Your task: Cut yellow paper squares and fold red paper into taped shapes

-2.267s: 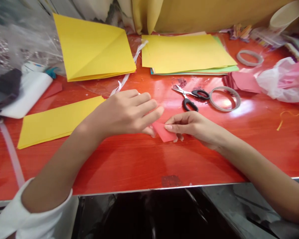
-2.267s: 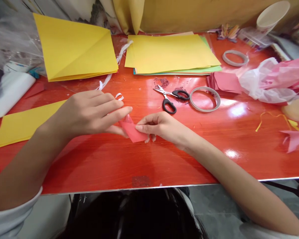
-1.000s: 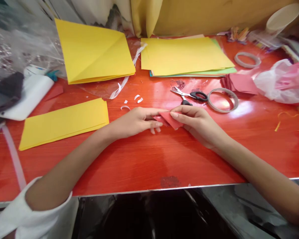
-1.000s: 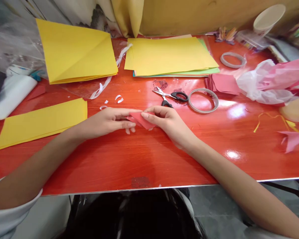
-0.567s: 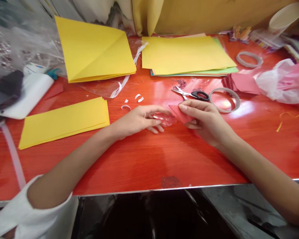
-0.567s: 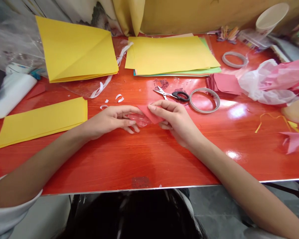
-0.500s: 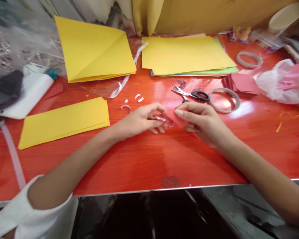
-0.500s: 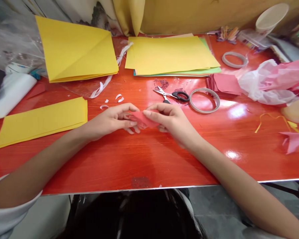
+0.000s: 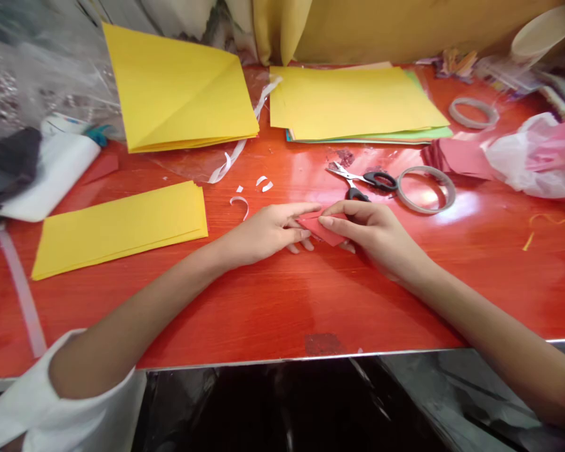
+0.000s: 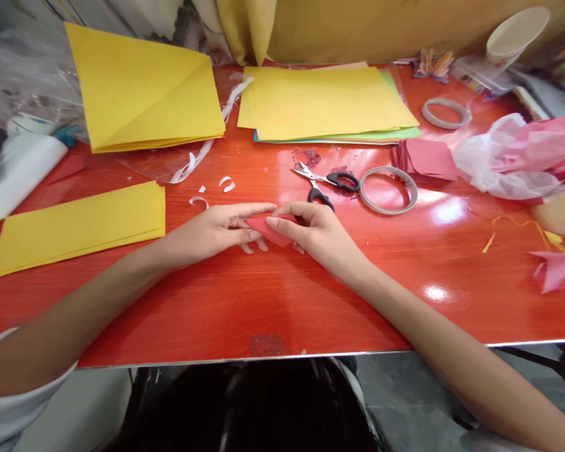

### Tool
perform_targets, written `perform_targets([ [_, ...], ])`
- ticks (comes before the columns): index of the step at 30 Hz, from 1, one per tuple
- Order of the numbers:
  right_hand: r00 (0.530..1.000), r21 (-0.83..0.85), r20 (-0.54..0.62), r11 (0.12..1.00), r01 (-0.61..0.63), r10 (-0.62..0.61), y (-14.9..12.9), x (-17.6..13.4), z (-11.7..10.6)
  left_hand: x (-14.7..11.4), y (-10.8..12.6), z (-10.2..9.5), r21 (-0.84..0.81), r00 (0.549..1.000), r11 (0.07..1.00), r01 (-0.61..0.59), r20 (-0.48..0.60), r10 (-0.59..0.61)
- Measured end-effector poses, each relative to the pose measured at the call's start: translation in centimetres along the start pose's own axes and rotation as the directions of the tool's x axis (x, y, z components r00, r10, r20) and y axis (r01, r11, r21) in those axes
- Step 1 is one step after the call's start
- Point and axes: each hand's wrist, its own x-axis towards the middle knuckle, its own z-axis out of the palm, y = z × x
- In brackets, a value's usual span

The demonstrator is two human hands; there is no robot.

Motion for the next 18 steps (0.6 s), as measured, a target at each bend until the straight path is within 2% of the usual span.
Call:
perform_targets([
  [18,1.000,-0.080,-0.003,0.997,0.000,0.000,-0.17,-0.03,0.17,-0.09,0.07,0.02,0.026,1.000,1.000,-0.013,0.022,0.013],
])
